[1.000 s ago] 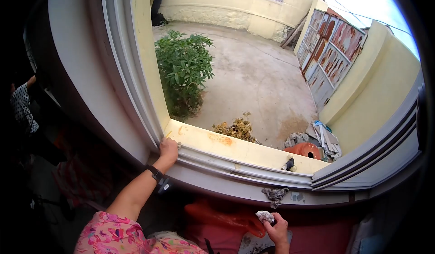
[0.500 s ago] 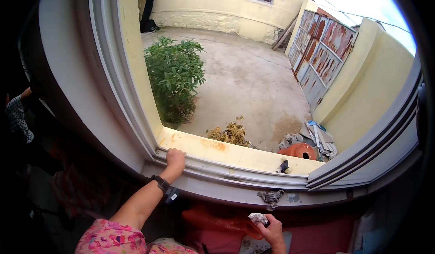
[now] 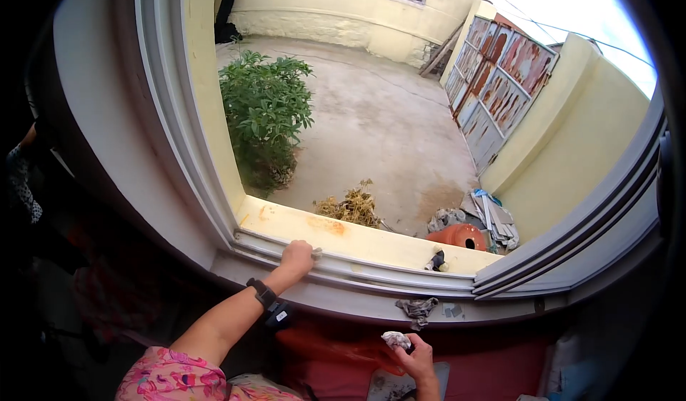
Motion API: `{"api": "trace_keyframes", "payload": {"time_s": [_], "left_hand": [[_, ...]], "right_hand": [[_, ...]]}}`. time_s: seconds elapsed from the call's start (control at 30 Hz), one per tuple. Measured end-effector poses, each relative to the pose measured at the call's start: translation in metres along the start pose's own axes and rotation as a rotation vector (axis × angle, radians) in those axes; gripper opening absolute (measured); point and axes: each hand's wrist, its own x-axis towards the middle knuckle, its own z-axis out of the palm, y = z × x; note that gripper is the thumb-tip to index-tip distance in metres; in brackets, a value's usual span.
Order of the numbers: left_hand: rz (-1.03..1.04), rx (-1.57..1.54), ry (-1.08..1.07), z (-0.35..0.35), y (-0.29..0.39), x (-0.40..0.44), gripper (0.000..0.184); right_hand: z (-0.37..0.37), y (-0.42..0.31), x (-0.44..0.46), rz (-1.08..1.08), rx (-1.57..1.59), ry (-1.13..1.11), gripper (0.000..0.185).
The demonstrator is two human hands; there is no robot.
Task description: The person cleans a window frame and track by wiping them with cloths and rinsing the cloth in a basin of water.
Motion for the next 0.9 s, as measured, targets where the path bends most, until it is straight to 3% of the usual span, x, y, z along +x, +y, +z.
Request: {"api": "trace_keyframes", "payload": {"time_s": [0.13,0.23,0.33,0.47,0.53,0.73,0.9], "left_hand": [[0.179,-0.054,0.108,-0.003,0.016,-0.013,0.009],[0.437,0.007,0.321,0.003,0.047,-0.012,0.006],[0.57,0.006,0.173,0.021,0.057,0.001,0.007],[0.52,-0.002,0.064,0.03,0.043,0.007,0.009],[0.48,-0.075,-0.095,0.026,0.033,0.007,0.01],[0.371,-0.022,-0.07,-0.014,-0.03,-0.009,0.012],[0.141,0.129,-0.059,-0.038,-0.085,-0.016,0.014]], "right_hand": [[-0.005,-0.005,-0.007,0.037,0.006,-0.004,0.027],[-0.007,0.001,-0.01,0.04,0.003,0.003,0.026],[-0.01,-0.003,-0.011,0.086,0.013,0.007,0.025],[-0.005,0.007,-0.007,-0.016,-0.019,0.035,0.025],[-0.003,0.007,-0.003,-0.014,-0.056,0.007,0.026],[-0.001,0.015,0.008,-0.047,-0.079,-0.049,0.024],[-0.004,0.024,0.017,-0.054,-0.129,-0.065,0.027]]}}
